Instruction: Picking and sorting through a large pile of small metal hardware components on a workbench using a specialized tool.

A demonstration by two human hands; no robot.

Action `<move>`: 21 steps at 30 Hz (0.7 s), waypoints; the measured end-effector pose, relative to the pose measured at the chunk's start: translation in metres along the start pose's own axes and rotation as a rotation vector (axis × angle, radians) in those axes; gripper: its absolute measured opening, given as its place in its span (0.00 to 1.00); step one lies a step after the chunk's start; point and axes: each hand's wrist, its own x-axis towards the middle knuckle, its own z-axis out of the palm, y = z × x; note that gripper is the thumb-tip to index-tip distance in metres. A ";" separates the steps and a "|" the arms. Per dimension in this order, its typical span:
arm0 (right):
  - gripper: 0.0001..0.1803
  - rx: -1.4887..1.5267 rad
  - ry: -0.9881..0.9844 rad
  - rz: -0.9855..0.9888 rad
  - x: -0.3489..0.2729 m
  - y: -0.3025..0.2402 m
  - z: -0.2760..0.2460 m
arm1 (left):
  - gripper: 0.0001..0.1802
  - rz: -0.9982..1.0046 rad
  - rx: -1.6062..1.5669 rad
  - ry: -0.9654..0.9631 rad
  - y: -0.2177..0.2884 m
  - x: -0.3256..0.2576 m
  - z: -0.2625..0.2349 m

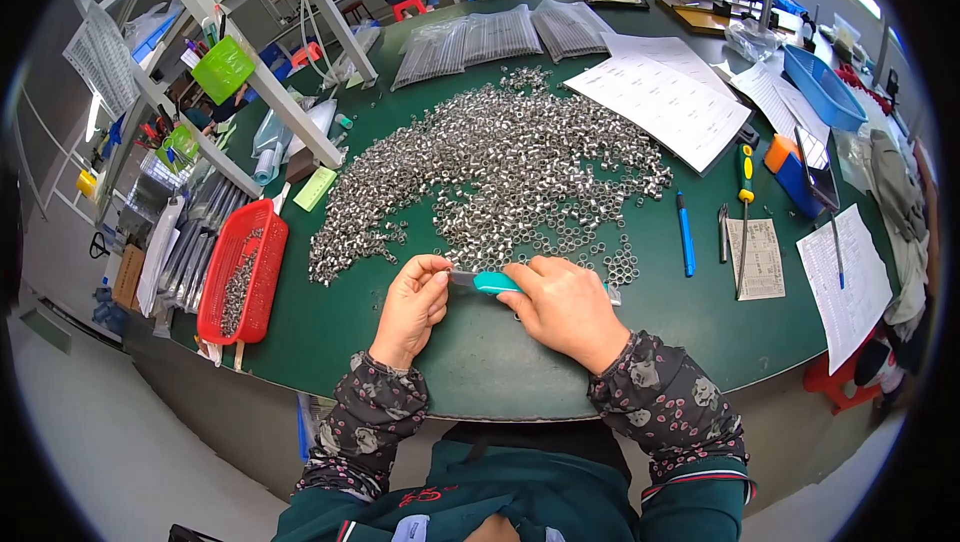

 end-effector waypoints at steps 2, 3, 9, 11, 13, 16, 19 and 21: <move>0.11 0.016 -0.021 0.014 -0.001 0.002 -0.001 | 0.07 0.036 0.064 0.003 -0.001 0.000 0.002; 0.11 0.032 -0.042 0.025 -0.001 0.002 -0.001 | 0.07 0.074 0.128 0.006 -0.001 0.000 0.003; 0.15 -0.202 0.085 -0.167 0.002 -0.002 -0.002 | 0.07 0.186 0.389 0.069 0.000 0.001 0.006; 0.15 -0.222 0.119 -0.203 0.002 -0.002 -0.001 | 0.07 0.104 0.253 0.072 0.005 -0.001 0.006; 0.16 -0.242 0.152 -0.245 0.004 -0.001 -0.002 | 0.07 0.026 0.114 0.078 0.006 -0.002 0.004; 0.15 -0.177 0.179 -0.161 0.004 -0.001 -0.005 | 0.08 -0.021 0.095 0.062 0.005 -0.002 -0.001; 0.14 -0.119 0.086 -0.136 0.001 -0.001 -0.003 | 0.08 -0.013 0.053 0.057 0.003 -0.001 -0.001; 0.13 -0.085 0.057 -0.120 0.000 0.000 -0.001 | 0.08 0.006 0.052 0.037 0.002 -0.002 -0.001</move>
